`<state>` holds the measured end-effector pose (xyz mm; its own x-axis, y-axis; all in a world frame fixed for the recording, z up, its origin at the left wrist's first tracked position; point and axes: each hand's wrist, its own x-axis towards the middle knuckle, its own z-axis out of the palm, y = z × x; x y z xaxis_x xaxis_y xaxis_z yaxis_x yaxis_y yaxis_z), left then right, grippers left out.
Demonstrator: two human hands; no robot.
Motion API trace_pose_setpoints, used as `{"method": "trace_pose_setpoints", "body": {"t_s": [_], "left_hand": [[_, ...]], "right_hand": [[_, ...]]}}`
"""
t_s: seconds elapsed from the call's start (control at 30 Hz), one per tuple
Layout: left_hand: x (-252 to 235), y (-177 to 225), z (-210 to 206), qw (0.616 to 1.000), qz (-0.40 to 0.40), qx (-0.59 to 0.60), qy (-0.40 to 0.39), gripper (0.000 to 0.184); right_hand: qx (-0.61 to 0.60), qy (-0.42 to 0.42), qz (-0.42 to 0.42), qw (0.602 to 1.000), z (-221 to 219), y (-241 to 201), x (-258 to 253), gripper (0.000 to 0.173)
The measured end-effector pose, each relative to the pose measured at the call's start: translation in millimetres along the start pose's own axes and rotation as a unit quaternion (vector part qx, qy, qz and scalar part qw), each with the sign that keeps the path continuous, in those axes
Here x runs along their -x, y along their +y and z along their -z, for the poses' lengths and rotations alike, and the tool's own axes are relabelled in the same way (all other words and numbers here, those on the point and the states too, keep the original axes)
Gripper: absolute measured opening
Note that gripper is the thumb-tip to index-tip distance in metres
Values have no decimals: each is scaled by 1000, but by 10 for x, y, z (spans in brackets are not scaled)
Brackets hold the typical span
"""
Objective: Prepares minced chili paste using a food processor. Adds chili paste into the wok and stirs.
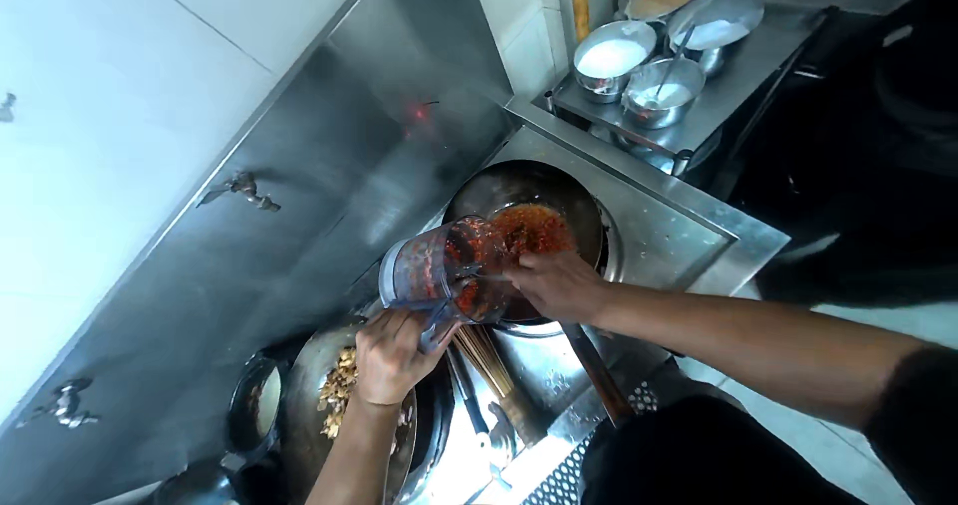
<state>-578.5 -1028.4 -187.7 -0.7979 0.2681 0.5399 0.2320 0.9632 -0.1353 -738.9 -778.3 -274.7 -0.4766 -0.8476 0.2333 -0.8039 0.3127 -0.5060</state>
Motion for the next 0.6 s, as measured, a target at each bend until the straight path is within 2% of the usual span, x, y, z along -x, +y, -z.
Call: {"method": "trace_pose_setpoints", "body": {"t_s": [0.1,0.2,0.27,0.4,0.47,0.6], "left_hand": [[-109,43,47,1000,-5,8,2,44],[-225,76,62,1000,-21,9,-9,45],[-254,56,59,999,-25,9,-19,44],[-342,6,21,999,-39,-8,-33,46],[-393,-20,-9,998,-51,-16,-42,46],[-508,-96,-116,995,-64,-28,-75,48]], "right_hand": [[44,90,60,993,-19,286,-162,26],[81,124,105,983,-29,531,-383,24],[91,89,106,986,9,559,-430,24],[53,-63,47,996,55,482,-365,27],[12,-102,14,995,-15,416,-287,26],[-90,-141,-44,985,-167,160,-148,14]]}}
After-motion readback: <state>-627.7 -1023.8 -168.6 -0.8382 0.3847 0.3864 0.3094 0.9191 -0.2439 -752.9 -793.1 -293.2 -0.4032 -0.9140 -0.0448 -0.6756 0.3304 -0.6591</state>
